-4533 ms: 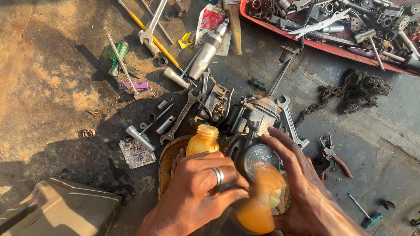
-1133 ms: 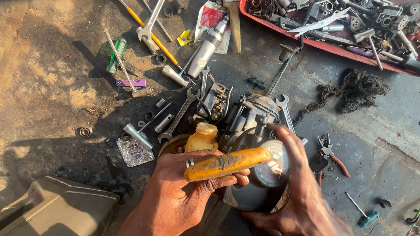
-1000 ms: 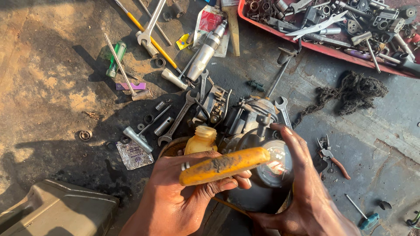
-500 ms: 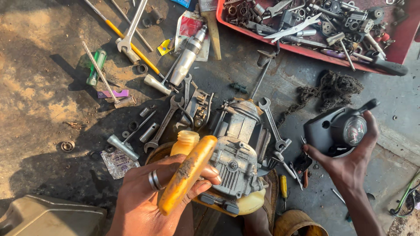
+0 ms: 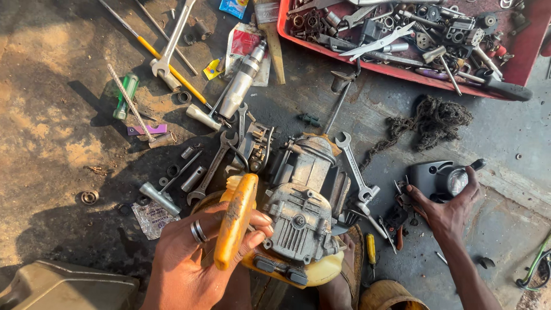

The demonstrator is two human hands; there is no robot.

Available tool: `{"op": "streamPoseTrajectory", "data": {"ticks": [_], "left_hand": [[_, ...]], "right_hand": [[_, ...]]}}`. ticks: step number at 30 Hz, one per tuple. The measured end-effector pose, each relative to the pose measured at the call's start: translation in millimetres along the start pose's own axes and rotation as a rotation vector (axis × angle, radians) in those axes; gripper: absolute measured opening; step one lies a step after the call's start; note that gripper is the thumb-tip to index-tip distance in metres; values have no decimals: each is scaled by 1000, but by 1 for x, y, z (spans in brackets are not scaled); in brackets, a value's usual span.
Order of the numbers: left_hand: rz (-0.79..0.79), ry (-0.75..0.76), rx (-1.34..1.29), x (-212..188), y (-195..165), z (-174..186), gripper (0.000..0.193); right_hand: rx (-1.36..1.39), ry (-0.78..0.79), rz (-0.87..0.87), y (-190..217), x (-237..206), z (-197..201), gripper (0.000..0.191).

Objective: The person uses a screwdriver to remove screws from a motorcycle engine cover and then removes the cover. They then use a screwdriver to adjust a component inside the engine.

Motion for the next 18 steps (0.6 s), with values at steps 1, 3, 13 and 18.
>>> {"op": "streamPoseTrajectory", "data": {"ticks": [1,3,13,18], "left_hand": [[25,-11,-32,0,1,0,17],[-39,-5,30,0,1,1,17],[-22,236,17,10,-15,-37,20],[-267,265,203,0,-9,-49,31]], "right_hand": [[1,17,-2,-2,-1,-1,130],[-101,-20,-24,-6,-4,0,131],[755,694,357,187,-109,58,62],[841,647,-316,181,-153,40,45]]}}
Point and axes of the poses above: each hand's wrist, its own x-axis towards the middle knuckle, its own z-axis out of the back of the hand, y = z × x, the point moved 3 cm from there along x, towards the middle knuckle, and after that the axes turned 2 degrees about -x, right-handed, at the moved point
